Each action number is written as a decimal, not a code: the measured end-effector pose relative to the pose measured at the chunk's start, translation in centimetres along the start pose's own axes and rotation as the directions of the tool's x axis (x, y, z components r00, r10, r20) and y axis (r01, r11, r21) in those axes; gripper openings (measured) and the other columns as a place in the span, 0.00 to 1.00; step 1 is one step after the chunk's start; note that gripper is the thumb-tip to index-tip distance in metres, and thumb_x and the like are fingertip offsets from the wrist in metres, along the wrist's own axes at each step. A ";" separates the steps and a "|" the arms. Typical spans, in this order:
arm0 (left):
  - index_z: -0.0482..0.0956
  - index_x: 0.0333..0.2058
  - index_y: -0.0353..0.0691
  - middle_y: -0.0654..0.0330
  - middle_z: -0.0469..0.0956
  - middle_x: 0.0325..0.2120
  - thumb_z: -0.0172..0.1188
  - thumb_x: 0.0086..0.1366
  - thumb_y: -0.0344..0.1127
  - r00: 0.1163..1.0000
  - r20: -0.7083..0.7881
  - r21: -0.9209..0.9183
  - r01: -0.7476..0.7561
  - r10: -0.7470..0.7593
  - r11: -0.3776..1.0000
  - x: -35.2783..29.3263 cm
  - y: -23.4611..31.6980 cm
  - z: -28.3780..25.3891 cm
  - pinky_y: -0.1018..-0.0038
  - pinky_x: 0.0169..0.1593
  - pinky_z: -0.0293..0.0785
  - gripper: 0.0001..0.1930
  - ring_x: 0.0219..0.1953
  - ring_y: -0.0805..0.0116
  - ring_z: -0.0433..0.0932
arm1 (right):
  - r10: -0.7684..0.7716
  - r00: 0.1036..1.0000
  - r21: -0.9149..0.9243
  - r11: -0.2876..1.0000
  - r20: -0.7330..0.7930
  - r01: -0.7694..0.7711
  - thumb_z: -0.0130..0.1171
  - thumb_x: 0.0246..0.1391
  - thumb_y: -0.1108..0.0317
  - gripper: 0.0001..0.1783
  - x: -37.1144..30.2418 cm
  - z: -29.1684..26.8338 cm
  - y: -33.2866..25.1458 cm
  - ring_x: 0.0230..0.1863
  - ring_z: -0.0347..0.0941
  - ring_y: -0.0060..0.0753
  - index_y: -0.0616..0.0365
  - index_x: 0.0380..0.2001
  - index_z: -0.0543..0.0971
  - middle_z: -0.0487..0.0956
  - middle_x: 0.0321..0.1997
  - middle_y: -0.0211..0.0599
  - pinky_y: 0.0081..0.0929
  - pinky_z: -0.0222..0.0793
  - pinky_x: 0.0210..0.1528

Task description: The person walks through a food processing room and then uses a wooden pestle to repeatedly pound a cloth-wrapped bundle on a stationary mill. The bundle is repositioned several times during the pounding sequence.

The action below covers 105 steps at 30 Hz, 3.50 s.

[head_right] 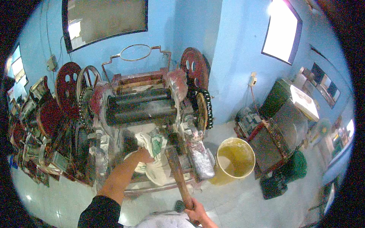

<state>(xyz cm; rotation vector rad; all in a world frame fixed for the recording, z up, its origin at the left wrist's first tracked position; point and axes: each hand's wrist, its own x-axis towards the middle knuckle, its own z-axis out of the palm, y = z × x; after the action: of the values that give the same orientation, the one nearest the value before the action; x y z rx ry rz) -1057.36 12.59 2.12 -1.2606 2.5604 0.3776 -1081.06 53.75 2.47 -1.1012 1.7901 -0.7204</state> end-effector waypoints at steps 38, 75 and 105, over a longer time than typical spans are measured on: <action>0.86 0.38 0.45 0.54 0.84 0.37 0.59 0.59 0.56 0.490 -0.625 -0.581 0.228 -0.608 0.781 -10.4 6.9 7.4 0.51 0.49 0.72 0.21 0.41 0.48 0.81 | -0.350 0.937 -0.203 0.918 -0.012 0.340 0.66 0.43 0.60 0.33 10.6 6.5 -0.9 0.54 0.74 0.57 0.64 0.52 0.70 0.78 0.48 0.59 0.45 0.68 0.57; 0.76 0.44 0.41 0.48 0.83 0.38 0.48 0.68 0.42 0.717 -0.070 -0.621 0.513 -0.694 0.593 -13.8 3.1 2.5 0.52 0.46 0.76 0.14 0.46 0.47 0.81 | -0.521 0.802 -0.078 0.849 -0.292 0.523 0.70 0.43 0.68 0.35 3.8 -2.3 -22.0 0.49 0.77 0.49 0.62 0.56 0.69 0.79 0.46 0.49 0.41 0.71 0.53; 0.77 0.45 0.42 0.46 0.83 0.38 0.49 0.66 0.42 0.933 0.009 -0.313 0.343 -0.359 0.885 -11.9 1.9 9.8 0.46 0.45 0.76 0.15 0.41 0.42 0.83 | -0.372 0.777 0.045 0.889 -0.507 0.455 0.67 0.48 0.66 0.34 9.4 0.8 -21.7 0.49 0.74 0.50 0.63 0.55 0.63 0.77 0.43 0.51 0.43 0.70 0.52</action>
<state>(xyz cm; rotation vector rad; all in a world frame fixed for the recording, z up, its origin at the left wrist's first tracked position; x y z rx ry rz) -1050.76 25.75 -2.70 -1.8287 2.2997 0.6964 -1074.03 35.78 16.21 -1.2982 1.8572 -1.5074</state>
